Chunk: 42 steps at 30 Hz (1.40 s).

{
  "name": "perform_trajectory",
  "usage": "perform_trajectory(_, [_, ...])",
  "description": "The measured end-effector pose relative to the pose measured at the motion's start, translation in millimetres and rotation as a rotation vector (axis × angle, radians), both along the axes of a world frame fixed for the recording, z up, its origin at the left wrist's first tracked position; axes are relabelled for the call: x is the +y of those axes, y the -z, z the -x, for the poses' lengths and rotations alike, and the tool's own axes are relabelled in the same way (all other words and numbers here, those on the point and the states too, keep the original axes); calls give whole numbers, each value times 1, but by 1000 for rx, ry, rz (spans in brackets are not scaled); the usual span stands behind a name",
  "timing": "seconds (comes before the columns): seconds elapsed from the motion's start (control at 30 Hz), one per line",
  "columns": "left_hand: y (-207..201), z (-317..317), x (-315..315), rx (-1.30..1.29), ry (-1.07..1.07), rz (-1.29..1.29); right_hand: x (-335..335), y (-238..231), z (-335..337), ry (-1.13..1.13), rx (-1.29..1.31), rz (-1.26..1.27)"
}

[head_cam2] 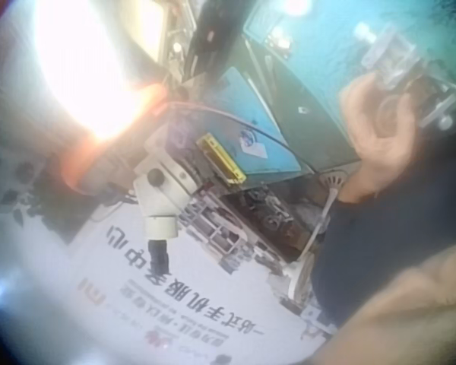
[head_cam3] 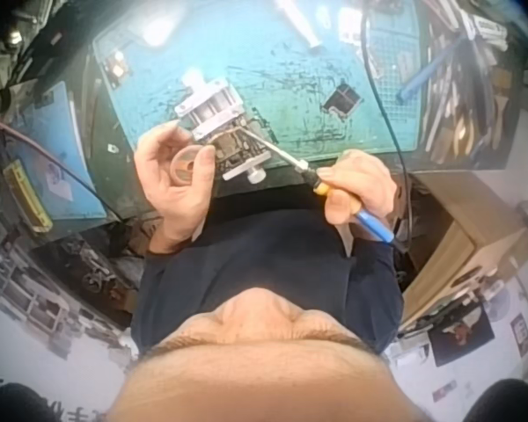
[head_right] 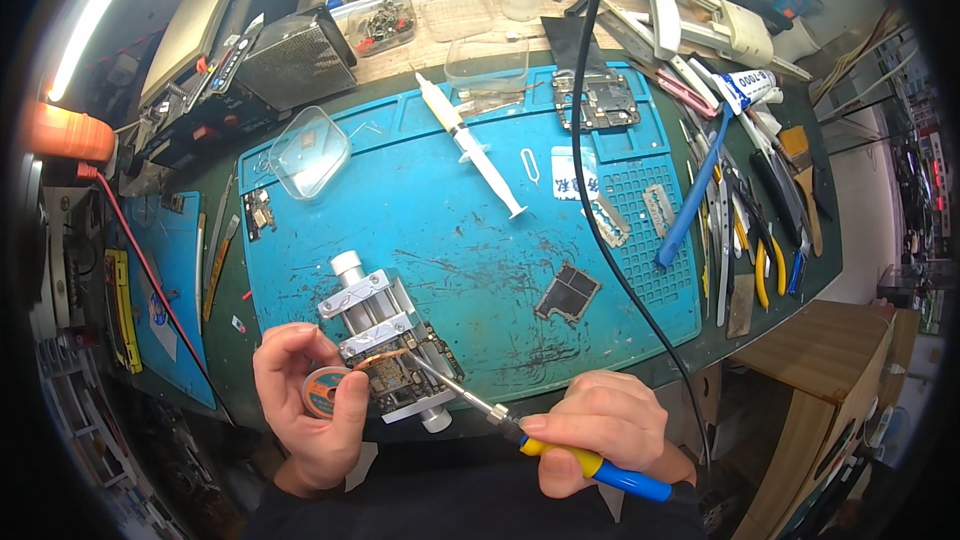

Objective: The person solders a small circuit board held in a vise using a soldering iron and solder wire. They then retrieve a bottle and a cotton swab from a drawer and clean the board with the swab.

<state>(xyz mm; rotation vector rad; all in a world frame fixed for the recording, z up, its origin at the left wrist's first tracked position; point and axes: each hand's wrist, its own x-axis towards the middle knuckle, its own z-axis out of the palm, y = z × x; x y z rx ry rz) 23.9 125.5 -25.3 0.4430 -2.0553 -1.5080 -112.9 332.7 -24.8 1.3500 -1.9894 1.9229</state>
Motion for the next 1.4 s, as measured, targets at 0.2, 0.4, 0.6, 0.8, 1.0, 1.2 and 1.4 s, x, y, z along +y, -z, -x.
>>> perform_trajectory(0.2, [0, 0, 0, -9, -16, -10, 0, -1, 1, -6, -6, -10])
perform_trajectory(0.4, [1, -2, 1, 5, -28, -67, 0, -1, 1, -25, -37, 4])
perform_trajectory(0.6, [2, -4, 1, 29, -24, -107, -1, -3, 1, -32, -52, -9])
perform_trajectory(0.8, [4, -6, 0, 30, -39, -106, -1, -3, 0, -44, -53, -21])
perform_trajectory(1.0, [2, -7, 1, 29, -62, -140, -1, -5, 1, -76, -51, -32])
perform_trajectory(1.2, [2, -5, 0, 32, -44, -117, 0, -4, 1, -66, -46, -28])
perform_trajectory(1.4, [2, -5, 0, 12, -31, -106, -1, -3, 0, -33, -43, -13])
